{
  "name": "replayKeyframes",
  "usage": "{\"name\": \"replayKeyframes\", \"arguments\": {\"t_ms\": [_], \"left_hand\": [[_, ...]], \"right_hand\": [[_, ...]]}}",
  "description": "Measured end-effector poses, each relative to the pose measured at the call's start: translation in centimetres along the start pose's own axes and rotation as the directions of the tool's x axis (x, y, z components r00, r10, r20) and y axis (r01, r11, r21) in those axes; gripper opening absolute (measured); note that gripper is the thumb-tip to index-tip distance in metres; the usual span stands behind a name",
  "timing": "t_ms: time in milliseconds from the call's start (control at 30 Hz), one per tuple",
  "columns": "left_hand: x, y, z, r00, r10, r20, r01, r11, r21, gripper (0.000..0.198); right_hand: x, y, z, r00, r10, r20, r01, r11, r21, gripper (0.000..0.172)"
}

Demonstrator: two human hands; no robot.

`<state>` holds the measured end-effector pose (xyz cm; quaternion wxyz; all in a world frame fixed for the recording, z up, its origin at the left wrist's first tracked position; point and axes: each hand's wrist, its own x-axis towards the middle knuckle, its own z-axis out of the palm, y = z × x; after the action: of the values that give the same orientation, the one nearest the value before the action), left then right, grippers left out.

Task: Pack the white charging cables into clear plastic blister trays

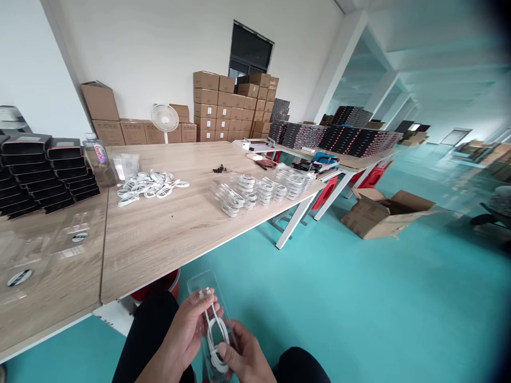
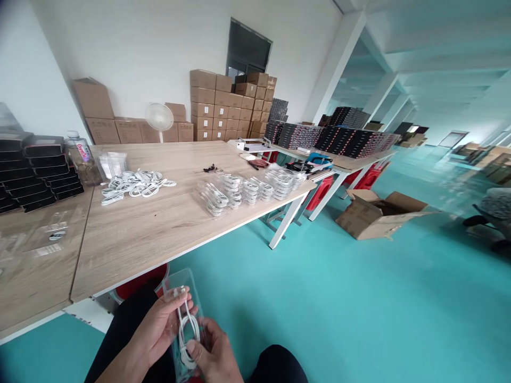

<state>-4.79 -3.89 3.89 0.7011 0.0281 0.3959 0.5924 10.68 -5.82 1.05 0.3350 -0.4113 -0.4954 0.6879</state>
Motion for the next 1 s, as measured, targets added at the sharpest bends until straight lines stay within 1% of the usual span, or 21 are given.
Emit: {"name": "replayKeyframes", "arguments": {"t_ms": [33, 100, 200, 300, 433, 500, 567, 633, 700, 767, 800, 867, 900, 933, 967, 1000], "left_hand": [[-0.1, 0.4, 0.1, 1.0, 0.009, 0.018, -0.008, 1.0, -0.013, 0.018], [-0.5, 0.9, 0.2, 0.998, 0.012, 0.054, -0.01, 1.0, -0.025, 0.024], [-0.9, 1.3, 0.3, 0.997, -0.003, 0.081, 0.005, 1.0, -0.02, 0.029], [-1.0, 1.2, 0.4, 0.995, 0.001, 0.099, 0.001, 1.0, -0.018, 0.028], [-1.0, 1.0, 0.6, 0.997, 0.006, 0.081, -0.006, 1.0, -0.01, 0.025], [-1.1, 1.0, 0.6, 0.997, 0.015, 0.074, -0.013, 1.0, -0.023, 0.026], [-1.2, 1.0, 0.6, 0.995, 0.022, 0.101, -0.018, 0.999, -0.04, 0.031], [-1.4, 0.8, 0.6, 0.987, 0.031, 0.158, -0.024, 0.999, -0.048, 0.037], [-1.5, 0.7, 0.5, 0.977, 0.056, 0.206, -0.048, 0.998, -0.044, 0.039], [-1.5, 0.7, 0.5, 0.971, 0.1, 0.219, -0.094, 0.995, -0.034, 0.037], [-1.5, 0.8, 0.5, 0.968, 0.121, 0.218, -0.118, 0.993, -0.028, 0.034], [-1.4, 1.0, 0.8, 0.963, 0.155, 0.22, -0.155, 0.988, -0.017, 0.031], [-1.4, 1.1, 1.0, 0.961, 0.168, 0.221, -0.169, 0.986, -0.018, 0.029], [-1.4, 1.2, 1.1, 0.959, 0.179, 0.22, -0.179, 0.984, -0.022, 0.027], [-1.4, 1.3, 1.3, 0.958, 0.186, 0.219, -0.184, 0.982, -0.028, 0.025], [-1.4, 1.3, 1.5, 0.958, 0.191, 0.215, -0.187, 0.982, -0.036, 0.023]], "right_hand": [[-0.1, 0.5, -0.1, 1.0, 0.021, 0.022, -0.023, 0.997, 0.069, 0.065], [-0.4, 1.4, -0.2, 0.998, 0.056, -0.002, -0.055, 0.988, 0.141, 0.065], [-0.8, 2.0, -0.1, 0.996, 0.048, -0.075, -0.033, 0.982, 0.186, 0.062], [-1.1, 2.1, 0.2, 0.995, 0.038, -0.095, -0.018, 0.981, 0.194, 0.061], [-1.2, 2.5, 0.5, 0.993, 0.052, -0.104, -0.024, 0.966, 0.257, 0.06], [-1.1, 2.9, 0.6, 0.993, 0.056, -0.103, -0.024, 0.956, 0.293, 0.059], [-1.1, 3.2, 0.6, 0.993, 0.05, -0.108, -0.014, 0.95, 0.312, 0.059], [-1.0, 3.3, 0.6, 0.991, 0.05, -0.126, -0.008, 0.95, 0.312, 0.061], [-1.0, 3.2, 0.6, 0.985, 0.039, -0.167, 0.01, 0.959, 0.282, 0.066], [-0.9, 3.1, 0.7, 0.965, -0.017, -0.262, 0.074, 0.975, 0.21, 0.075], [-0.9, 3.0, 0.8, 0.941, -0.069, -0.331, 0.126, 0.98, 0.154, 0.081], [-0.8, 2.9, 1.0, 0.869, -0.187, -0.458, 0.217, 0.976, 0.014, 0.088], [-0.7, 2.9, 1.2, 0.834, -0.24, -0.497, 0.246, 0.968, -0.055, 0.091], [-0.6, 2.9, 1.3, 0.809, -0.281, -0.516, 0.262, 0.959, -0.112, 0.092], [-0.5, 3.0, 1.5, 0.8, -0.308, -0.515, 0.268, 0.951, -0.153, 0.093], [-0.4, 3.0, 1.6, 0.8, -0.325, -0.504, 0.272, 0.946, -0.178, 0.094]]}}
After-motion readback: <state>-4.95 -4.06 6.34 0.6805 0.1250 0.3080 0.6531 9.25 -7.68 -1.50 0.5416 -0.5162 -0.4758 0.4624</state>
